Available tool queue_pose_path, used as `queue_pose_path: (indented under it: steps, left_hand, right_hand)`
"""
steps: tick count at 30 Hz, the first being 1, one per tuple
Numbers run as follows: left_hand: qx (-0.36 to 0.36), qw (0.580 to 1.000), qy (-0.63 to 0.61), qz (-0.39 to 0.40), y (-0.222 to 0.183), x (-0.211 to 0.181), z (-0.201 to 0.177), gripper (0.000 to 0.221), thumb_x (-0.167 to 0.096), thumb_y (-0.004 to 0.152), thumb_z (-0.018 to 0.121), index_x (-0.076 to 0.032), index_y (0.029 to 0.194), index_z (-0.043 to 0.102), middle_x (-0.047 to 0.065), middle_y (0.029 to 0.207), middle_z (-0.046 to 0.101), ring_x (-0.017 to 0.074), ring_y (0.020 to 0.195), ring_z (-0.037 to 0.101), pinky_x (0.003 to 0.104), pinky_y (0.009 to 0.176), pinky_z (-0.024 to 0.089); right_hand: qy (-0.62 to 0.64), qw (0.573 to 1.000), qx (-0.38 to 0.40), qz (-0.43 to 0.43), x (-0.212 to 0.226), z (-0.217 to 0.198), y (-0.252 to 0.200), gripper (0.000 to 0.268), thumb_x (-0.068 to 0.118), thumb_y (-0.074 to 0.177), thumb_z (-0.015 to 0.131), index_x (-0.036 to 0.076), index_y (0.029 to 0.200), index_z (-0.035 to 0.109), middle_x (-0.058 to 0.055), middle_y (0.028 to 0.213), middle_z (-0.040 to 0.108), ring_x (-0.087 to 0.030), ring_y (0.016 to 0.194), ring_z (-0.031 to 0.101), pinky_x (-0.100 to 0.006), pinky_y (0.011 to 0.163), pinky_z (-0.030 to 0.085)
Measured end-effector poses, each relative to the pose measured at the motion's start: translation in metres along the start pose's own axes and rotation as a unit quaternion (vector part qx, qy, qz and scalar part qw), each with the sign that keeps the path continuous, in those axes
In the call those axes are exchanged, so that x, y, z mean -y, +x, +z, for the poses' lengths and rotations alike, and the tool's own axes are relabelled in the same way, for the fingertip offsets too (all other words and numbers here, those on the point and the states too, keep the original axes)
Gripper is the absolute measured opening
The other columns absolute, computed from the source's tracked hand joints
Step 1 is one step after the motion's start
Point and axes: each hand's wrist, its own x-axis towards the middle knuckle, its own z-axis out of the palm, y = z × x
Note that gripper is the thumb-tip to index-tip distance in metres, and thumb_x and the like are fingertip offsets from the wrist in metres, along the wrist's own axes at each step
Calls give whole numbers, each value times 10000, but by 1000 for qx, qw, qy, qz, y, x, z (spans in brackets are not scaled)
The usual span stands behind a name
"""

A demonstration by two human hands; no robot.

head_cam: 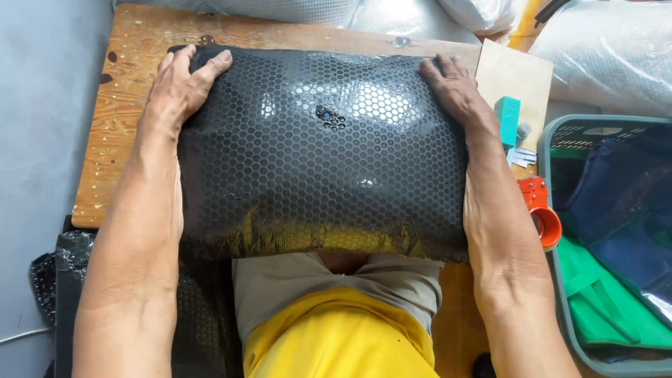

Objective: The person seals a large black bubble-wrap package by hand, using a tape dispenser to apply orange adhesive tape and a utility knife to cut pieces of tape.

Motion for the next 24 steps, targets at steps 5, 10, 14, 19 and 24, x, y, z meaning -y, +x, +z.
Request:
queue_pose_path:
  steps: [5, 10, 14, 19, 24]
  left_hand:
    - [-49, 999, -12, 12, -9, 12, -1, 1109, -859, 820, 376, -143, 1650, 209, 226, 1672, 99, 421, 1548, 134, 625, 1214, 152]
    - [-36, 994, 66, 80, -98, 5, -13, 1155, -872, 742, 189, -192, 1672, 109, 254, 1668, -47, 504, 1536, 8, 749, 1177, 133]
    - [-62, 987, 117, 89, -137, 39, 21, 1072, -813, 804, 448, -246, 1665, 153, 288, 1678, 59, 563, 1497, 137, 692, 1143, 224]
    - [-176, 966, 66, 179, -121, 56, 44, 997, -718, 901, 571, -162, 1657, 233, 409, 1615, 237, 568, 1478, 304, 644, 1101, 349]
    - [-140, 979, 23, 145, -91, 34, 37, 1015, -809, 874, 509, -186, 1639, 270, 402, 1603, 209, 573, 1459, 291, 670, 1096, 327]
  right_hand:
    - [33, 999, -38, 9, 10, -4, -29, 1060, 823, 813, 176, 189, 1661, 116, -163, 1717, -10, -358, 1584, -25, -527, 1257, -8]
    - [-58, 998, -15, 3, 36, 4, -131, 1067, 829, 750, 99, 286, 1668, 66, -134, 1700, -144, -436, 1564, -61, -630, 1222, -36]
    - [-68, 989, -125, -44, -17, 60, -148, 904, 693, 920, 433, 284, 1657, 107, -161, 1719, -17, -391, 1580, 14, -668, 1210, 107]
    - [-26, 953, -280, -110, -41, 85, -126, 901, 775, 920, 417, 261, 1646, 279, -210, 1705, 213, -496, 1521, 272, -728, 1099, 293]
    - [-15, 972, -221, -79, -21, 59, -100, 910, 786, 912, 398, 237, 1630, 291, -249, 1666, 235, -469, 1507, 233, -646, 1148, 258]
